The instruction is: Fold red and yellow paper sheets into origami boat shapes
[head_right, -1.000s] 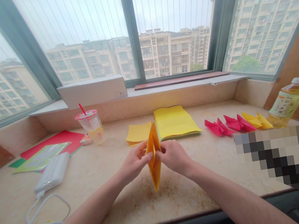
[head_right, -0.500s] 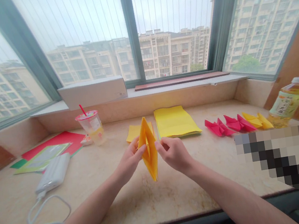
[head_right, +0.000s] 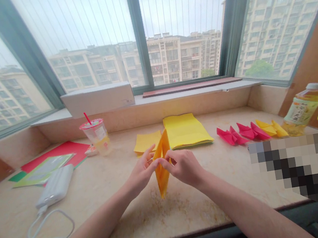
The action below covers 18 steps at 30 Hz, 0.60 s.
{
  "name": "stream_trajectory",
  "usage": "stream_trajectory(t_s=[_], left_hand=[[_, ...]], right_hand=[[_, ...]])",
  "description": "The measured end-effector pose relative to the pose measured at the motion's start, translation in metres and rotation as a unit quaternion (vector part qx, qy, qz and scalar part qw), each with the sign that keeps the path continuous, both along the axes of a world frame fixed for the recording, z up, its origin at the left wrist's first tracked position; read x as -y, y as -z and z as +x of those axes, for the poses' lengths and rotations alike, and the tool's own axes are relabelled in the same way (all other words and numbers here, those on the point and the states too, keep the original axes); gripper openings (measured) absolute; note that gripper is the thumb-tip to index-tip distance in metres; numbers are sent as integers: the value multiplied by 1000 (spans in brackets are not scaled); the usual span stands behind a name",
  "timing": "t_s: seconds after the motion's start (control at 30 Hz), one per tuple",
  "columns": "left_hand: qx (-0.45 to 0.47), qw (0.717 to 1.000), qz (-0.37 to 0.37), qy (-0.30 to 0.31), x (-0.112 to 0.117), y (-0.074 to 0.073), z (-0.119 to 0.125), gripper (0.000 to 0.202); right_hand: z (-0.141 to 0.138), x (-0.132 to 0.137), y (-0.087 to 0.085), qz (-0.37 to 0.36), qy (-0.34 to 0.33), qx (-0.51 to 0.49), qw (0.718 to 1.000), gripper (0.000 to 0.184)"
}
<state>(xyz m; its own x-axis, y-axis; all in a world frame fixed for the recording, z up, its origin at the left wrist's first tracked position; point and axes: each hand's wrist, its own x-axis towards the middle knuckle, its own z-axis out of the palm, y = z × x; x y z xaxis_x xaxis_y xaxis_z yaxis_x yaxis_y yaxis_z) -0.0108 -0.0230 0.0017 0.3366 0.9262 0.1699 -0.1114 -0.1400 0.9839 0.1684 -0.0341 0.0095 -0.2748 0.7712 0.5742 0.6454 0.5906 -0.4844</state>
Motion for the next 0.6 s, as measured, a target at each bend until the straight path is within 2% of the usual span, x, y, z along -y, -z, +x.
stream_trajectory(t_s=[0.17, 0.27, 0.4, 0.6], left_hand=[[50, 996, -67, -6, -1, -4, -2, 65], [96, 989, -101, -53, -3, -7, -3, 62], [134, 978, -113, -112, -7, -11, -6, 57], [144, 974, -119, -132, -11, -8, -7, 58]], right_hand=[[3, -1, 0, 6, -21, -39, 999, 34], [4, 0, 1, 17, -73, -46, 996, 32], [4, 1, 4, 32, -152, 12, 988, 36], [2, 2, 4, 30, -139, 53, 988, 33]])
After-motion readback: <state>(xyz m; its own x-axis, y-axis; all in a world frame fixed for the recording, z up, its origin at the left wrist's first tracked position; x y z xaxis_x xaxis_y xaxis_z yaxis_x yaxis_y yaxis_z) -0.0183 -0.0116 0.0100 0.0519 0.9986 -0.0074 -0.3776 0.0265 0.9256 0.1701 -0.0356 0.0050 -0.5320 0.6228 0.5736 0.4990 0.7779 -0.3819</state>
